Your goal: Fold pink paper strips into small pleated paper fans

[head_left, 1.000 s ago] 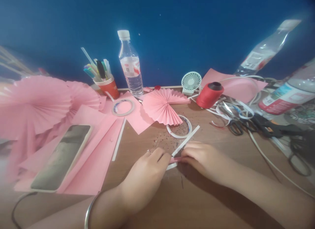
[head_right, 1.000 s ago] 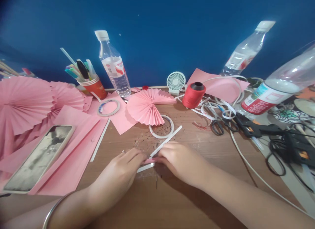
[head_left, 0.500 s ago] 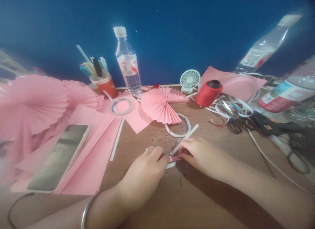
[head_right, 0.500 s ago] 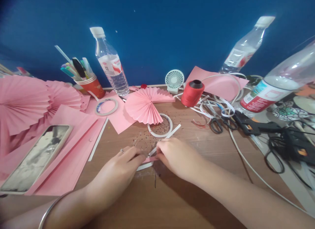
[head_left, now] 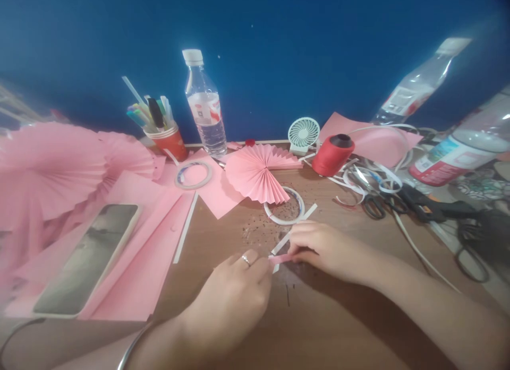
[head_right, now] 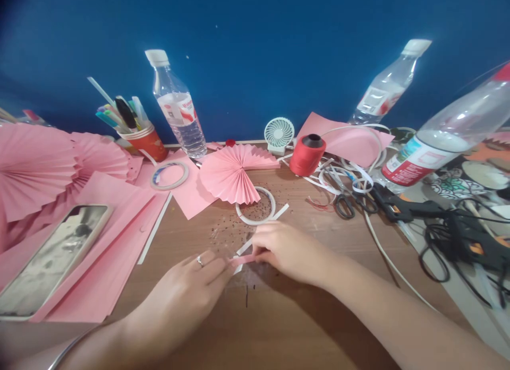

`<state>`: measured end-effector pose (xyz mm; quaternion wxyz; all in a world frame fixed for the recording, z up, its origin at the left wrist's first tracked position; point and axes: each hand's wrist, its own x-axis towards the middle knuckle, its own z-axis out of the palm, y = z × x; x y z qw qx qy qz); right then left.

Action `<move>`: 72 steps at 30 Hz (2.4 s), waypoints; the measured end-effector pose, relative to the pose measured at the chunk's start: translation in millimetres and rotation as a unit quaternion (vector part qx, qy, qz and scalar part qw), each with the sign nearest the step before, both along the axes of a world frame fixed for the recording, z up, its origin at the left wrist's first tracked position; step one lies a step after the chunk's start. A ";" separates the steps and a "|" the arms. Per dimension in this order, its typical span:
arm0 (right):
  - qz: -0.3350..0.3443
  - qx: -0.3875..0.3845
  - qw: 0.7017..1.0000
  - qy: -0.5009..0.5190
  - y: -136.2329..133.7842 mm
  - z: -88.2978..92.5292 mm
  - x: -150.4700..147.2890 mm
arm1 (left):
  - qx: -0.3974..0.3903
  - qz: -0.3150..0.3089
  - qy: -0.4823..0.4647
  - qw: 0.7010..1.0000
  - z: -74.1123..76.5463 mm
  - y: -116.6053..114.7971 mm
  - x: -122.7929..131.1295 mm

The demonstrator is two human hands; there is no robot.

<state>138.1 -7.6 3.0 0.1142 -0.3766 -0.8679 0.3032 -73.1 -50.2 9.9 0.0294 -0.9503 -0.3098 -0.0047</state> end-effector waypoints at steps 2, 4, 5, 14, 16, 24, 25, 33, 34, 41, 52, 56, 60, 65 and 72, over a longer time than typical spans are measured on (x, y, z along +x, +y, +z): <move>0.041 0.004 0.999 0.026 1.9 -2.6 4.2 | 0.036 0.016 0.014 0.999 0.7 -3.9 -0.3; 0.050 0.014 0.998 0.038 1.4 -6.1 5.4 | 0.058 0.022 0.034 0.997 1.8 -7.2 -0.1; 0.049 0.019 0.998 0.037 0.3 -7.5 4.8 | 0.064 0.021 0.044 0.997 2.1 -8.7 0.3; 0.025 0.066 0.997 0.032 -3.2 -9.1 1.2 | 0.046 0.036 0.099 0.993 -3.3 -16.8 3.1; -0.020 0.001 0.998 0.068 -0.8 -9.3 3.8 | 0.024 0.043 0.101 0.994 -2.1 -15.4 3.4; -0.183 -0.062 0.981 0.025 -4.6 -1.1 -1.8 | 0.000 0.018 0.103 0.995 -1.2 -13.0 4.2; -0.185 -0.052 0.981 0.010 -4.7 0.2 -3.4 | 0.000 0.021 0.102 0.995 -2.1 -13.5 4.0; -0.167 -0.043 0.984 -0.037 -3.4 5.1 -5.2 | 0.021 0.009 0.083 0.996 -5.1 -12.8 6.3; -0.162 -0.042 0.985 -0.040 -3.7 5.5 -5.1 | 0.028 0.010 0.069 0.997 -5.3 -12.8 6.8; -0.156 -0.033 0.984 -0.078 -1.6 4.1 -9.9 | 0.038 0.005 0.078 0.996 -7.4 -13.9 7.0; -0.154 -0.074 0.985 -0.015 3.9 7.7 9.9 | 0.041 0.010 0.089 0.995 -2.5 -12.8 9.5; -0.187 -0.064 0.980 -0.036 5.1 6.5 11.7 | 0.039 0.018 0.093 0.995 -4.3 -14.2 9.6; -0.208 -0.056 0.975 -0.056 4.7 6.4 4.1 | 0.052 0.029 0.107 0.992 -5.1 -17.0 9.7; -0.228 -0.055 0.968 -0.083 5.9 6.6 2.8 | 0.054 0.026 0.117 0.991 -1.7 -18.1 9.8; -0.252 -0.044 0.957 -0.139 19.5 -2.2 37.7 | 0.055 0.029 0.115 0.991 -0.6 -18.8 10.7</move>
